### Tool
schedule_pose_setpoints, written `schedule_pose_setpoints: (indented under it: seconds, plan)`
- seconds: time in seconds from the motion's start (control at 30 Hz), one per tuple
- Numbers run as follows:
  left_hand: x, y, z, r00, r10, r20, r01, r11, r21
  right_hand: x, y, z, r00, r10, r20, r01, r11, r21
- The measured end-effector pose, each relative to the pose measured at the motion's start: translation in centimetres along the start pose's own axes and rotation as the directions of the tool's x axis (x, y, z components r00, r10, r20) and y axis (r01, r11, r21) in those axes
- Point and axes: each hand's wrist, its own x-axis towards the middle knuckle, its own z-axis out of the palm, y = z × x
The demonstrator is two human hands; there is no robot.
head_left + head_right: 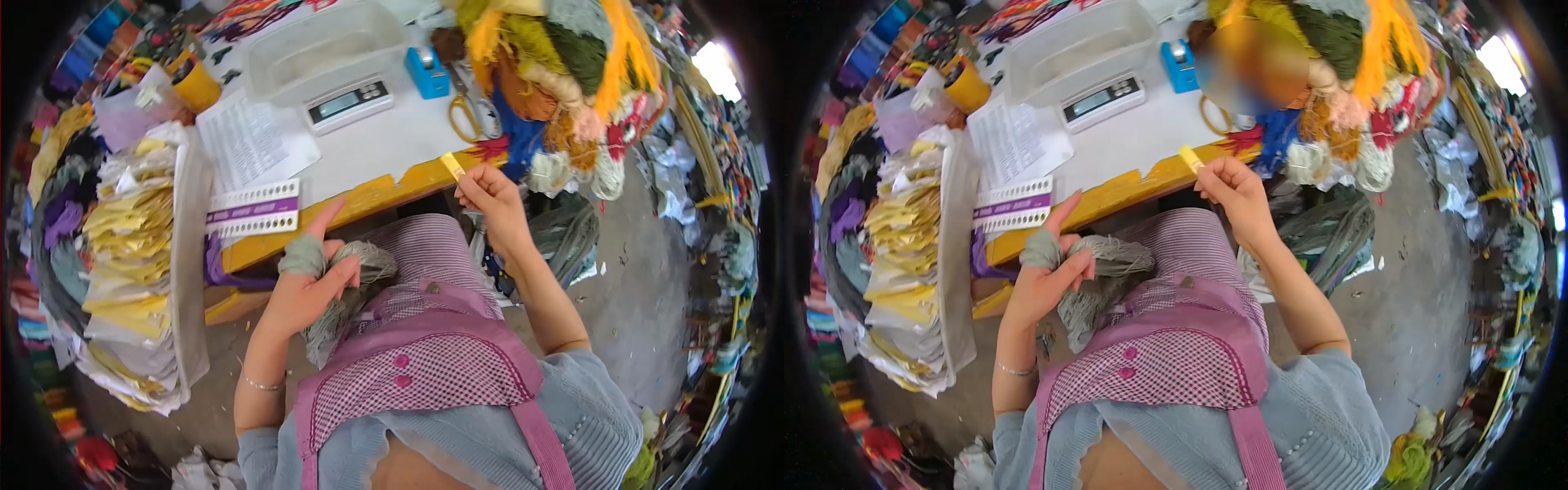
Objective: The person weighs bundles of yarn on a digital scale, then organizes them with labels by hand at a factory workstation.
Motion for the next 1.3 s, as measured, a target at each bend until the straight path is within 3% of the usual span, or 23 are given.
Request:
schedule_pose_setpoints:
  seconds: [0.07, 0.13, 0.17, 0.23, 0.27, 0.3, 0.37, 0.47, 0.53, 0.57, 0.6, 0.63, 0.7, 0.77, 0.8, 0.9, 0.93, 1.0, 1.03, 1.07, 1.1, 1.13, 1.3]
  plan:
    - [-0.2, 0.8, -0.3, 0.999, -0.002, 0.032, 0.006, 0.993, -0.116, -1.2, -3.8, 2.5, 0.936, -0.144, 0.323, 0.242, 0.926, -0.29]
    - [-0.1, 1.4, -1.0, 0.993, -0.008, 0.114, 0.029, 0.982, -0.189, -1.2, -8.1, 5.1, 0.622, -0.287, 0.729, 0.753, 0.474, -0.456]
    - [-0.3, 1.6, -1.1, 0.995, -0.015, 0.102, 0.034, 0.982, -0.188, -1.2, -9.5, 6.3, 0.615, -0.287, 0.735, 0.756, 0.481, -0.445]
    - [-0.4, 1.8, -0.9, 0.992, 0.032, 0.121, -0.006, 0.978, -0.209, -1.0, -11.3, 8.4, 0.375, -0.163, 0.913, 0.926, 0.026, -0.376]
    - [-0.5, 1.5, -1.0, 0.989, 0.074, 0.125, -0.048, 0.978, -0.205, -0.6, -11.1, 9.4, 0.369, -0.164, 0.915, 0.929, 0.025, -0.37]
    - [-0.7, 1.6, -1.1, 0.991, 0.08, 0.11, -0.056, 0.977, -0.206, 0.0, -10.8, 10.6, 0.285, -0.219, 0.933, 0.955, -0.021, -0.297]
    - [-0.8, 2.0, -0.8, 0.994, 0.002, 0.106, 0.011, 0.992, -0.129, 0.7, -10.1, 11.9, 0.193, -0.268, 0.944, 0.973, -0.069, -0.218]
    - [-0.8, 1.7, -0.9, 0.997, 0.064, 0.035, -0.058, 0.987, -0.152, 1.4, -8.9, 13.0, 0.253, -0.211, 0.944, 0.966, 0.013, -0.256]
    - [-1.0, 1.2, -1.6, 0.991, 0.124, -0.04, -0.13, 0.973, -0.19, 1.2, -7.9, 13.3, 0.555, -0.191, 0.81, 0.753, 0.529, -0.391]
    - [-1.1, 1.4, -2.0, 0.99, 0.131, -0.054, -0.139, 0.972, -0.192, 0.9, -7.7, 13.4, 0.641, -0.053, 0.765, 0.425, 0.855, -0.297]
    - [-1.3, 1.7, -2.3, 0.99, 0.134, -0.036, -0.139, 0.965, -0.225, 0.9, -5.7, 13.3, 0.645, -0.102, 0.758, 0.276, 0.955, -0.106]
    - [-1.6, 1.9, -2.5, 0.991, 0.136, -0.016, -0.135, 0.957, -0.258, 1.0, -3.7, 13.3, 0.658, -0.141, 0.74, 0.107, 0.99, 0.093]
    - [-1.7, 1.9, -2.9, 0.993, 0.12, -0.006, -0.118, 0.959, -0.257, 0.5, -3.1, 13.2, 0.669, -0.107, 0.735, 0.072, 0.994, 0.08]
    - [-1.7, 1.3, -3.2, 0.994, 0.114, -0.001, -0.111, 0.971, -0.213, 0.1, -2.8, 12.9, 0.746, -0.172, 0.643, 0.329, 0.935, -0.132]
    - [-1.6, 0.9, -3.3, 0.994, 0.113, -0.004, -0.111, 0.971, -0.213, 0.2, -2.8, 12.7, 0.745, -0.171, 0.645, 0.328, 0.936, -0.131]
    - [-1.4, 0.5, -3.6, 0.993, 0.093, -0.077, -0.098, 0.993, -0.068, 0.6, -2.9, 12.1, 0.571, -0.419, 0.706, 0.796, 0.493, -0.351]
    - [-1.5, 0.7, -3.8, 0.99, 0.094, -0.106, -0.096, 0.995, -0.009, 0.6, -3.0, 12.1, 0.571, -0.417, 0.707, 0.795, 0.494, -0.352]
    - [-1.6, 0.7, -3.9, 0.986, 0.092, -0.136, -0.087, 0.995, 0.047, 0.4, -3.7, 12.1, 0.629, -0.198, 0.752, 0.666, 0.635, -0.39]
    - [-1.6, 0.7, -4.0, 0.983, 0.113, -0.142, -0.095, 0.988, 0.124, 0.5, -4.0, 12.0, 0.629, -0.196, 0.752, 0.664, 0.638, -0.389]
    - [-1.7, 0.7, -4.1, 0.98, 0.134, -0.144, -0.104, 0.974, 0.203, 0.7, -4.3, 11.9, 0.689, 0.023, 0.725, 0.416, 0.806, -0.421]
    - [-1.6, 0.6, -4.0, 0.981, 0.132, -0.141, -0.102, 0.973, 0.205, 1.0, -4.5, 11.8, 0.676, 0.248, 0.693, 0.127, 0.888, -0.442]
    - [-1.6, 0.3, -3.8, 0.974, 0.179, -0.136, -0.152, 0.97, 0.192, 1.2, -4.5, 11.9, 0.641, 0.326, 0.695, -0.028, 0.915, -0.404]
    - [-2.0, 1.0, -3.2, 0.954, 0.292, -0.061, -0.271, 0.935, 0.227, 1.4, -4.9, 11.8, 0.597, 0.423, 0.682, -0.21, 0.903, -0.376]
